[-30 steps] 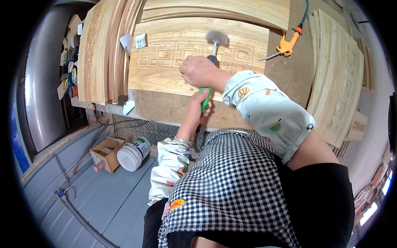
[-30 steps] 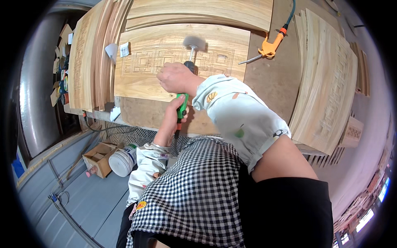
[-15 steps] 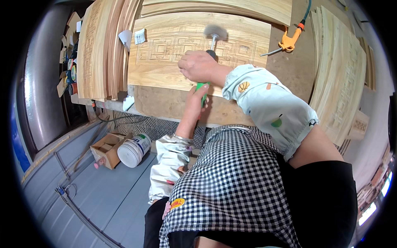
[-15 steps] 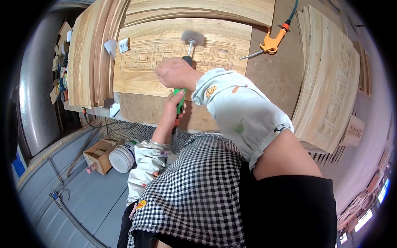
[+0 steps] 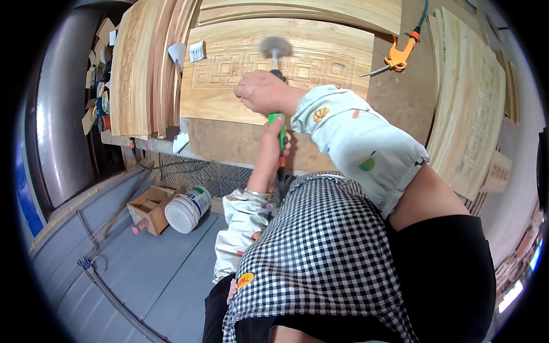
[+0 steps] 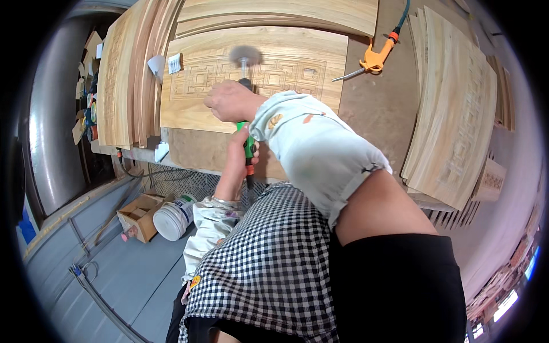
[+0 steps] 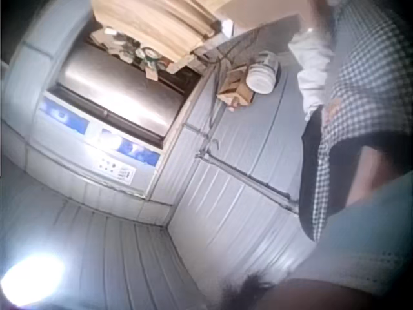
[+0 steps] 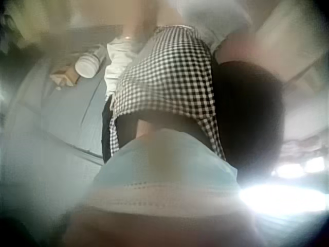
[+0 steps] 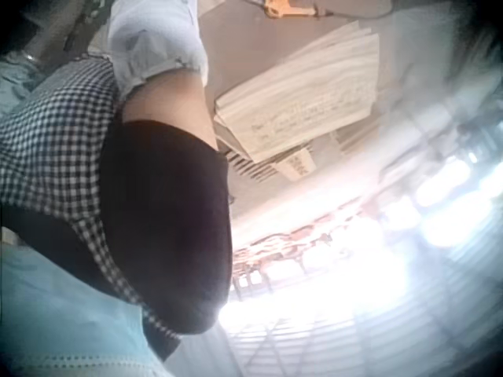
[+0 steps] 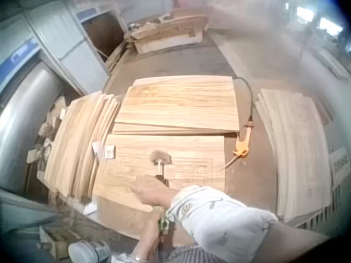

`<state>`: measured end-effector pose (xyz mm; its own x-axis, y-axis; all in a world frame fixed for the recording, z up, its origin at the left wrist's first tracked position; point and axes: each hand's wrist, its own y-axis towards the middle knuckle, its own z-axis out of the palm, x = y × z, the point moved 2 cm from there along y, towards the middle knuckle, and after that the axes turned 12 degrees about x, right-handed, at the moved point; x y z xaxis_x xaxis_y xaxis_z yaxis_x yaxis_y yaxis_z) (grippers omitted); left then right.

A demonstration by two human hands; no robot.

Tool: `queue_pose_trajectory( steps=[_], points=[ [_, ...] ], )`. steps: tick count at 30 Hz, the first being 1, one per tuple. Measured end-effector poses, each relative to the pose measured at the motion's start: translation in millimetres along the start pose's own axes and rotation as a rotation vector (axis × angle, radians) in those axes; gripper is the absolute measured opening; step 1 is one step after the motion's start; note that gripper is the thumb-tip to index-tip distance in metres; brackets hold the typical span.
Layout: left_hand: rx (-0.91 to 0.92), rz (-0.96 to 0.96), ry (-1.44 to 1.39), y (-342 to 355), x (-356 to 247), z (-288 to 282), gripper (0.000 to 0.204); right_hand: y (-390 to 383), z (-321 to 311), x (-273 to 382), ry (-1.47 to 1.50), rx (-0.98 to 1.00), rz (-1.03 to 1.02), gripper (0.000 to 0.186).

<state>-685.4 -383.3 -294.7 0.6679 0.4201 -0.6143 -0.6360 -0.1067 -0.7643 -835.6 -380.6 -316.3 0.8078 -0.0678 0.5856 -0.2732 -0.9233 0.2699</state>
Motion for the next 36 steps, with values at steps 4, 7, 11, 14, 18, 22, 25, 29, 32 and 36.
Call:
queue_pose_trajectory(
  steps=[4,7,11,14,18,22,25,29,32,36],
  points=[
    [0.064,-0.046,0.087,-4,-1,-25,0.036,-10,4,9,0.001,-0.043,0.108,0.012],
    [-0.046,0.018,-0.032,-4,6,-2,0.036,1,-1,7,-0.005,-0.049,0.0,0.011],
    [0.062,-0.082,0.037,-7,5,-21,0.036,-20,6,12,-0.01,-0.048,0.146,0.009],
    [0.017,-0.011,-0.089,-8,15,-9,0.037,-6,4,13,0.035,-0.046,-0.015,0.009],
    [0.086,-0.062,0.052,-9,8,-16,0.031,-24,2,13,0.001,-0.109,0.088,0.009],
    [-0.008,0.026,-0.143,-12,24,-5,0.03,-13,3,19,-0.026,0.028,0.009,0.01],
    [0.037,-0.026,-0.066,-32,12,-2,0.029,-27,9,25,0.019,-0.052,0.011,0.01],
    [-0.013,-0.028,-0.063,-39,32,-8,0.03,-33,13,42,0.063,-0.116,0.02,0.008],
    [-0.031,-0.033,-0.096,-47,39,-3,0.031,-32,13,47,0.033,-0.127,-0.023,0.008],
    [0.012,-0.068,0.0,-62,41,-24,0.03,-40,26,65,0.013,-0.001,0.087,0.009]
  ],
)
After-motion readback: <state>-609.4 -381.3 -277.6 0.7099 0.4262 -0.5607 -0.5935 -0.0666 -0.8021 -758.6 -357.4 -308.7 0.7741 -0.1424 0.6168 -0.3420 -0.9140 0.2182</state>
